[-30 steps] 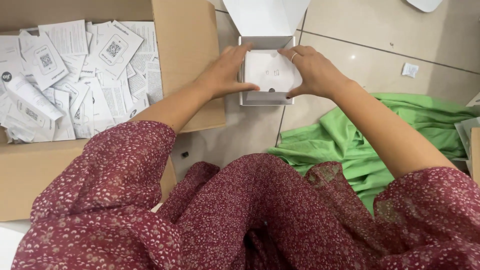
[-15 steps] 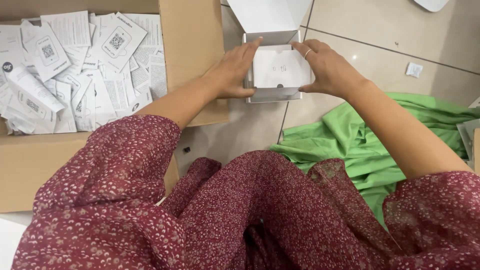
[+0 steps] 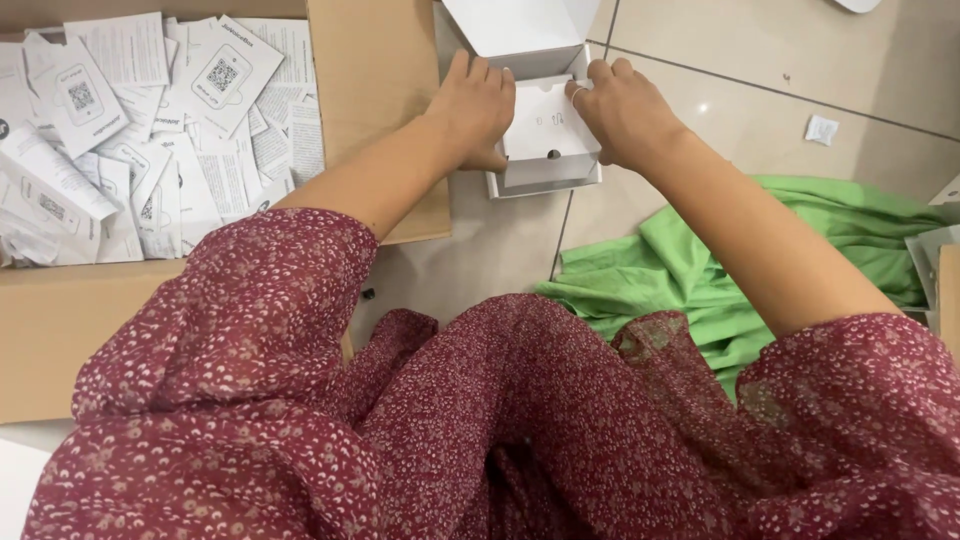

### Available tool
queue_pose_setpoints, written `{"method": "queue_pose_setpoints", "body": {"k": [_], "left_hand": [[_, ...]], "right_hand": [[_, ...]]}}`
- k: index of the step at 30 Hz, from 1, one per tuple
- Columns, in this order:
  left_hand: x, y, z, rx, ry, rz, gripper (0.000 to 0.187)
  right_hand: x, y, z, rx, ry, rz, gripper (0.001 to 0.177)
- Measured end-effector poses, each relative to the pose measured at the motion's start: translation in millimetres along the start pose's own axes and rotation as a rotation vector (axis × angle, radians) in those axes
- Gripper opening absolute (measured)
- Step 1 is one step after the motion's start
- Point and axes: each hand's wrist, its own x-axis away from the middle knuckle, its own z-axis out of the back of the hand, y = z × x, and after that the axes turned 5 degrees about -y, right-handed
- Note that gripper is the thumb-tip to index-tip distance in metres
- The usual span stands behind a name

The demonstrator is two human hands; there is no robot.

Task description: The person packs and organizes small electronic device boxes and manuals.

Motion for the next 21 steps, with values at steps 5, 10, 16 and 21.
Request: {"method": "queue_pose_setpoints", "body": {"k": [5, 10, 16, 21], "left_hand": [[-0.3, 5.3, -14.0, 0.037, -0.032, 0.052, 0.114], [-2.8, 1.5, -19.4, 0.121, -0.059, 0.118, 0.115], [6.1, -11.3, -31.1, 0.133, 0.052, 0.079, 0.116], [-2.3, -10.0, -44.8, 0.281, 0.062, 0.061, 0.117]], "right_hand": [[3.6, -14.1, -3.2, -0.159, 0.076, -0.066, 0.109], [1.7, 5.7, 0.3, -0.370, 0.065, 0.026, 0.109], [19.2, 2.2, 18.8, -0.800, 0.077, 0.051, 0.107], [4.0, -6.8, -11.7, -0.696, 0.192, 0.051, 0.098]]}}
